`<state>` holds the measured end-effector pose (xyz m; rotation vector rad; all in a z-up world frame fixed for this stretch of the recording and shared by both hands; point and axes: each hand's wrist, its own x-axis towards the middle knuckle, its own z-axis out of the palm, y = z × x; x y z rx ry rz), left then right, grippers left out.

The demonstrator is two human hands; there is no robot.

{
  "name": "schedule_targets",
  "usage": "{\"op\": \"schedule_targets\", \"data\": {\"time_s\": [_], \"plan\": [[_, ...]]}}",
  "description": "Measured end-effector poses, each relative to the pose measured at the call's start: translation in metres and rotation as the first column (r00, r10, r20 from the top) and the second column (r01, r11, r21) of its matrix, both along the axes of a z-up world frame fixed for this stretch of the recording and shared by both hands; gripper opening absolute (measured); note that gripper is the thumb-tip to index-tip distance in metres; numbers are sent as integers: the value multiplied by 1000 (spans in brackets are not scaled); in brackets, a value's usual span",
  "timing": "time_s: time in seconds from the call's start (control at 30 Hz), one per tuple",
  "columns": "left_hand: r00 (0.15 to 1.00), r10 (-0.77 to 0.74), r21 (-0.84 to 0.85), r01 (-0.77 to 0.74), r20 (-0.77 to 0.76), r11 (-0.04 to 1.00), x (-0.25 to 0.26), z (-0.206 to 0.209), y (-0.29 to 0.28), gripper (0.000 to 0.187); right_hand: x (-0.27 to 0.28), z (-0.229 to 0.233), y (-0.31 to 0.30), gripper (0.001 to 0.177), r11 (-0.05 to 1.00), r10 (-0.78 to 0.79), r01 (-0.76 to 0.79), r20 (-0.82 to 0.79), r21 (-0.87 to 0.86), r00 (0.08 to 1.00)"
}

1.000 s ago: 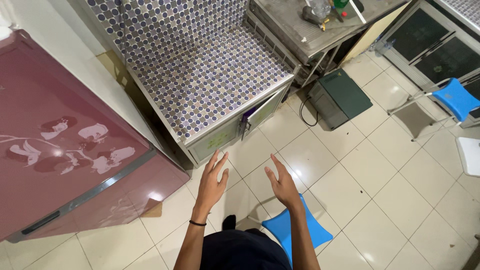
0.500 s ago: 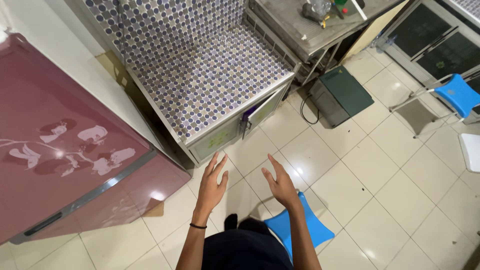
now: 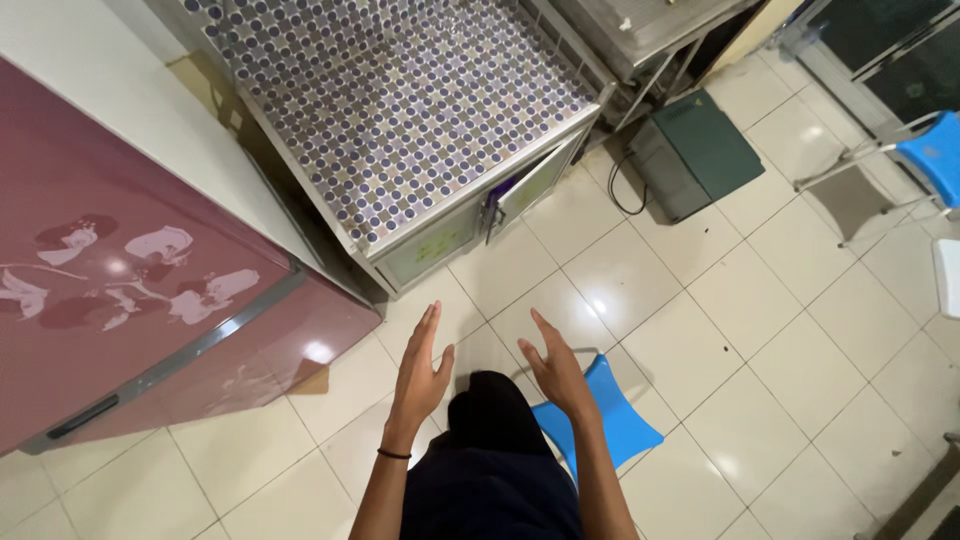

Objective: The person retrieves stacks of clear plastic containers from a cabinet and places them on a tiled countertop. They then open a purple container, separate its lid, and handle a clear rectangular container, pressing its edges.

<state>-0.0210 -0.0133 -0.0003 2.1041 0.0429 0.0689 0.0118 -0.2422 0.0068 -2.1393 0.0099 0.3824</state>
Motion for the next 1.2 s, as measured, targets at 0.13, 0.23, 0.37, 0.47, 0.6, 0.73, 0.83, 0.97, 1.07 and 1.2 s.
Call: {"op": "schedule_targets", "data": {"time_s": [0.13, 0.23, 0.37, 0.47, 0.6, 0.73, 0.83, 0.97, 1.07, 1.2], "plan": [[998, -15, -1, 15, -53, 1000, 6, -19, -2, 73, 4, -19, -4, 66, 1000, -31, 31, -153, -5, 988], [988, -61, 64, 71, -142, 995, 10, -66, -7, 70, 4, -61, -10, 65, 1000, 3, -8, -141, -30, 990], [833, -115, 217, 271, -541, 938, 6, -162, -5, 55, -4, -142, -15, 57, 862, 109, -262, -347, -433, 932], [473, -118, 209, 582, -873, 786, -27, -209, -3, 46, -31, -179, -33, 55, 732, 144, -496, -606, -467, 782], [324, -173, 22, 519, -930, 854, -59, -230, -7, 30, -37, -195, -56, 45, 796, 208, -466, -549, -386, 809], [425, -149, 11, 351, -893, 936, -53, -232, -5, 27, -11, -201, -64, 39, 773, 367, -534, -446, -342, 816], [541, -221, -66, 290, -811, 955, -47, -230, -7, 23, 9, -212, -74, 30, 643, 666, -726, -290, -243, 687], [554, -284, -135, 294, -782, 946, -53, -243, -3, 21, 17, -230, -76, 25, 779, 522, -627, -586, 30, 620], [564, -277, -135, 280, -778, 951, -33, -295, -3, 21, 42, -284, -70, 26, 918, 273, -396, -738, 9, 617], [620, -281, -127, 281, -733, 951, -2, -389, 1, 24, 91, -399, -62, 29, 959, 198, -283, -678, -16, 708]]}}
